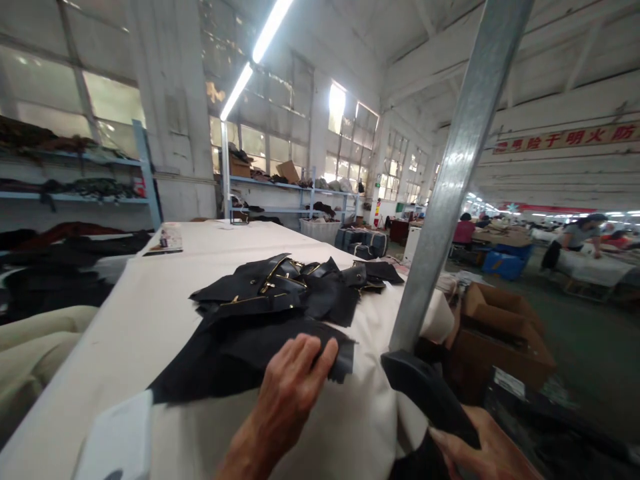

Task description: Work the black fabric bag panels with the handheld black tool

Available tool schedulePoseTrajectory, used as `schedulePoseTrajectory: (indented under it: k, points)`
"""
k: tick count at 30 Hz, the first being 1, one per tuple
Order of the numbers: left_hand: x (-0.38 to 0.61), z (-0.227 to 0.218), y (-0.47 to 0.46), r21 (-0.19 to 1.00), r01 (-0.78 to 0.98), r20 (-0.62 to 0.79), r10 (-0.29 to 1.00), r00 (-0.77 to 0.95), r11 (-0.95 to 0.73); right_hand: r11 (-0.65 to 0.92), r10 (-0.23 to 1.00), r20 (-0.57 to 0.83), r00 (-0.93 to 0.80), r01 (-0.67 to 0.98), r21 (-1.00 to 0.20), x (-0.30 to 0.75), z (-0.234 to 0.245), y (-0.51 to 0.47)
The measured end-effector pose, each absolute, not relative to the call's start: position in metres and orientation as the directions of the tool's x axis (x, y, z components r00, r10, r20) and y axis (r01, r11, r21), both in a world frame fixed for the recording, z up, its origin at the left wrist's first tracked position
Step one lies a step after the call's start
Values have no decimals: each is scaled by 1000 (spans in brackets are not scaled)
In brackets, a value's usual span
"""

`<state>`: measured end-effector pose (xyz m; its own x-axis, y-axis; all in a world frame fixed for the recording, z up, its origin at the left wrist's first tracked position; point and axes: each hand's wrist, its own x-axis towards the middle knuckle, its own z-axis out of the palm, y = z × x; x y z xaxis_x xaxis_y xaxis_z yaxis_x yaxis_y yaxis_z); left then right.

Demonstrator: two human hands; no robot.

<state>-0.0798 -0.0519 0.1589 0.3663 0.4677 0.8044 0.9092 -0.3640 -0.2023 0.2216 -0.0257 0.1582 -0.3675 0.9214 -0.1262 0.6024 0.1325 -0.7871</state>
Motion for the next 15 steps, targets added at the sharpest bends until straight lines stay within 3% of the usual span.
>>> schedulePoseTrajectory:
  k: [2, 5, 10, 13, 15]
  points:
    - [-74, 106, -65, -184, 919, 751, 554, 360, -348, 197, 912, -67, -405, 575, -794, 223, 158, -35]
    - [-72, 33, -90, -221, 925, 749, 553, 363, -309, 217, 878, -91, -471, 559, -800, 220, 158, -50]
    - [-76, -33, -128, -209, 959, 764, 581, 282, -190, 169, 815, -188, -547, 537, -827, 210, 148, -66]
    - [-71, -51, -150, -35, 994, 817, 570, 88, -104, 145, 786, -222, -577, 522, -840, 206, 141, -72]
    - [-61, -59, -167, 193, 980, 822, 553, -133, -53, 143, 771, -229, -594, 511, -847, 204, 139, -75]
